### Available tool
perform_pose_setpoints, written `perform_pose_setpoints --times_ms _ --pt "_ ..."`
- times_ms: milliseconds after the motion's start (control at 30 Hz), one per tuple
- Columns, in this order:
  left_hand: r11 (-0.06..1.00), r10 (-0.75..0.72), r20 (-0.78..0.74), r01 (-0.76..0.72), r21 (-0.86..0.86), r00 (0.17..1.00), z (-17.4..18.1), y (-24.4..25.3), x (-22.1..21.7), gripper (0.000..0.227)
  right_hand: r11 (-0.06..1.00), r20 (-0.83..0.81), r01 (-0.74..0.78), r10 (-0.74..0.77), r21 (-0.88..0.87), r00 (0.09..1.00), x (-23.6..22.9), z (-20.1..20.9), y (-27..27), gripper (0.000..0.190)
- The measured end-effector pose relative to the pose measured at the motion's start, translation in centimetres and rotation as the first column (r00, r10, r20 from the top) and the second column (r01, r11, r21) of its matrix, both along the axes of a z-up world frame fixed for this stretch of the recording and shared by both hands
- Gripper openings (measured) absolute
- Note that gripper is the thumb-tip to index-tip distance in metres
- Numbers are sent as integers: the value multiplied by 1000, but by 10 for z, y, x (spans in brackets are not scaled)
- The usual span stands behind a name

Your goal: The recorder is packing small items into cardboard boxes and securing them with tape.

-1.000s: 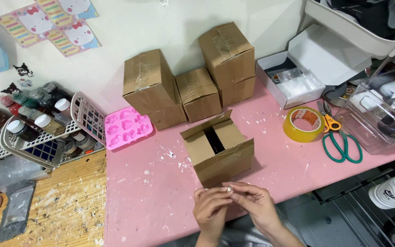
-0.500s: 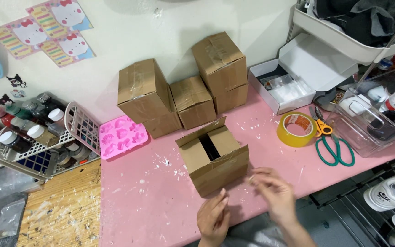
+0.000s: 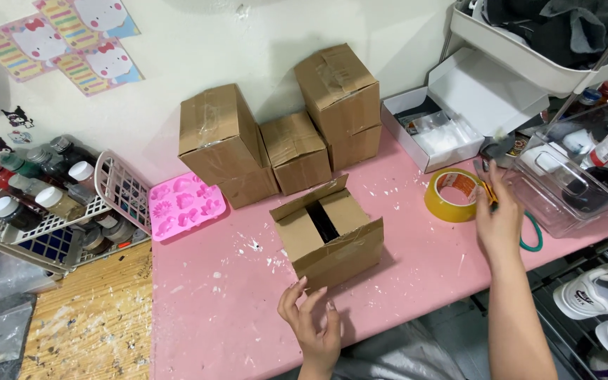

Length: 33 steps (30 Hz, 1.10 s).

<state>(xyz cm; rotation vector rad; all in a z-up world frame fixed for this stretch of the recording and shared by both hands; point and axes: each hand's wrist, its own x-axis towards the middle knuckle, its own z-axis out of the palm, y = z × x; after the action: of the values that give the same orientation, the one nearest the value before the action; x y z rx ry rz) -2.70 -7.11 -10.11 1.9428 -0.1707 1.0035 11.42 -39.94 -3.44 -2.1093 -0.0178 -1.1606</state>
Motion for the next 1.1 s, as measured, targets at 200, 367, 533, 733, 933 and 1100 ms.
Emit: perform_pose_setpoints --times_ms 200,367,533,733,933,1100 --pt "998 58 -22 -58 26 998 0 -3 1 36 952 -83 -35 10 -303 996 5 -2 9 27" --pt "999 29 -101 -31 -10 994 14 -6 4 36 936 -250 -186 111 -300 962 -3 -24 3 28" --pt "991 111 13 -112 71 994 8 -9 7 32 825 -113 -458 516 330 849 -28 -84 1 31" --pt "860 -475 -214 502 92 853 22 -24 7 30 -50 542 -688 658 724 523 -69 -97 26 36" --pt "796 -427 -507 577 181 749 40 -60 34 58 -326 636 -554 509 766 580 -82 -114 41 49" --pt "899 -335 -502 430 82 797 22 -68 52 72 -608 786 -501 433 616 441 -86 -120 51 47"
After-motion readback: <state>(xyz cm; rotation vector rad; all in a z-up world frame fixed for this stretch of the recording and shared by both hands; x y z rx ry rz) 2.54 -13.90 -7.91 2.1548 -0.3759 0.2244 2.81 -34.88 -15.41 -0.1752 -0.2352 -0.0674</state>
